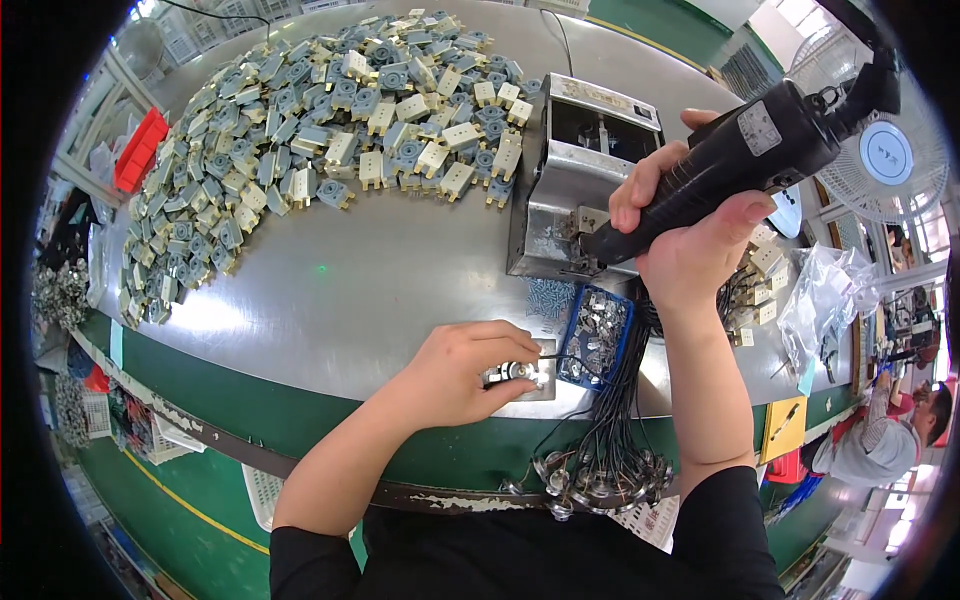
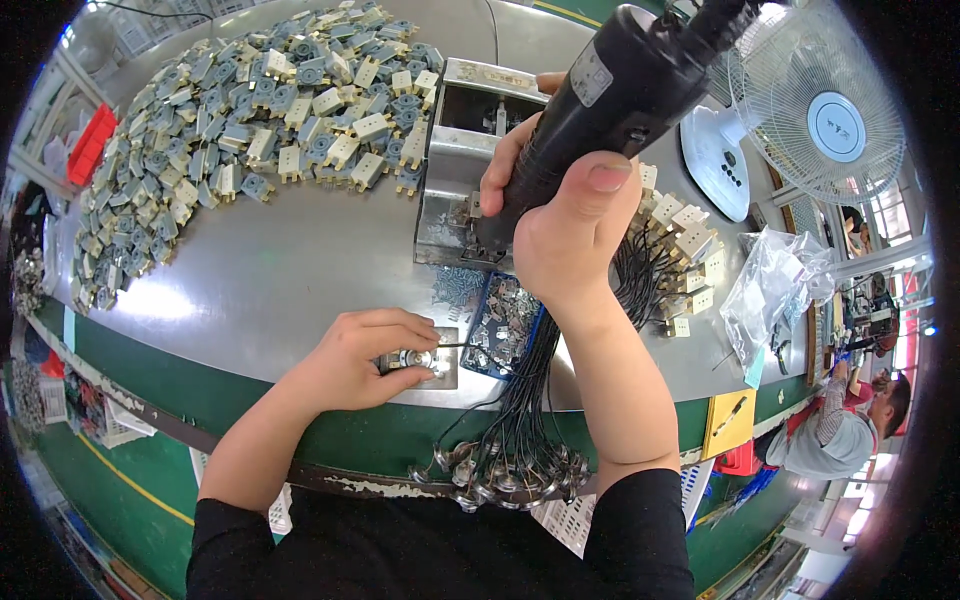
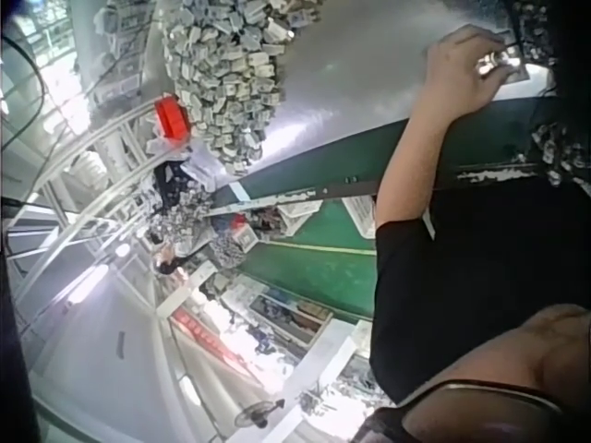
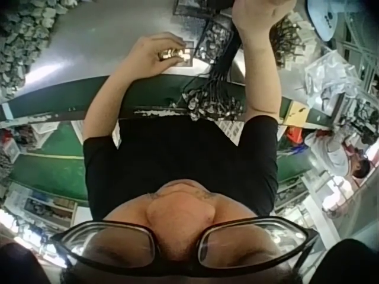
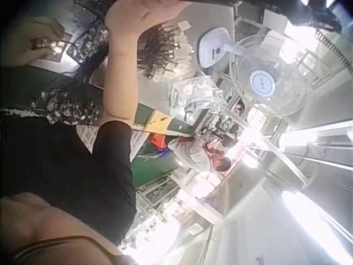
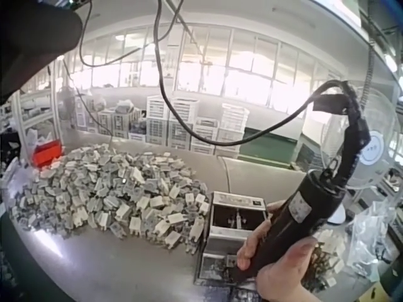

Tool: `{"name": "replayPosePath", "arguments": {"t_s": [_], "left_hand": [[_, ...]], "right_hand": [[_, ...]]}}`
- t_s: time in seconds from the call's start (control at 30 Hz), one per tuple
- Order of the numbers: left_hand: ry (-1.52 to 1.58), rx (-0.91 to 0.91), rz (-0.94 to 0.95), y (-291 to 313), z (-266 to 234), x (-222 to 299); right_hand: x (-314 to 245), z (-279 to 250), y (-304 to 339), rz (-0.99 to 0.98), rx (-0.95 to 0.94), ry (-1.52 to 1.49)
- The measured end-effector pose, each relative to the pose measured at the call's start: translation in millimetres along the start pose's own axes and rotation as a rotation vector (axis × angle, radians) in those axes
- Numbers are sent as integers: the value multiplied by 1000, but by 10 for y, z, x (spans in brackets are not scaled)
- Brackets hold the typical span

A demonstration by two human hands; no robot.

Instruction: Assembling electronic components by attaching wire harnesses to metal plates using an electric screwdriver and sorting them into bags.

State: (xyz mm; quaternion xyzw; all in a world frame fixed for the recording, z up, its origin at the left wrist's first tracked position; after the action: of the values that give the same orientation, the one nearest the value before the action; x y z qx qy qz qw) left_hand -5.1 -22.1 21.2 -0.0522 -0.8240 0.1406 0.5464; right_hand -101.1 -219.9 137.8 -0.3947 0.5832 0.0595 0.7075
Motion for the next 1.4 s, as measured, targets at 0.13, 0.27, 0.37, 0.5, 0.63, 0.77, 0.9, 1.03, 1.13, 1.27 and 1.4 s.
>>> {"name": "replayPosePath", "arguments": {"t_s": [0.13, 0.27, 0.37, 0.5, 0.63, 0.77, 0.9, 1.03, 1.13, 1.27, 1.4], "left_hand": [[-13, 1, 9, -11, -2, -12], [-36, 19, 19, 14, -35, -32], [-30, 15, 33, -1, -30, -64], [-41, 13, 37, 14, -16, -85], [-47, 19, 30, 29, 3, -94], [-34, 18, 17, 34, -8, -62], [-40, 19, 17, 58, -13, -77], [-39, 26, 31, 42, 1, -87], [-44, 27, 41, 44, -1, -92], [-47, 23, 23, 43, -9, -86], [-40, 19, 26, 43, -8, -92]], "right_hand": [[-109, 33, 191, 159, -43, -65], [-274, 140, 510, 290, -260, -216], [-313, 246, 642, 336, -297, -218], [-273, 286, 701, 328, -287, -145], [-211, 315, 736, 311, -264, -203], [-211, 344, 770, 312, -246, -205], [-174, 325, 795, 290, -271, -208], [-217, 298, 787, 243, -251, -249], [-205, 302, 783, 252, -240, -245], [-135, 307, 800, 266, -287, -280], [-69, 285, 833, 193, -329, -299]]}}
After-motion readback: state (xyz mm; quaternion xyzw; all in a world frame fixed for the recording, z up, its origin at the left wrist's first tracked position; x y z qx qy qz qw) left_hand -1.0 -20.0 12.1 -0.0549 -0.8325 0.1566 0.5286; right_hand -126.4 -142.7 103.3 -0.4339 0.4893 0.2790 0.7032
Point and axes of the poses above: each hand's wrist, its own y-axis away from the middle knuckle, its own z-axis out of the palm, x = y × z, the point moved 2 cm from there along -y, towards the middle knuckle, and after that the axes turned 2 degrees about y, right-handed, at the moved point
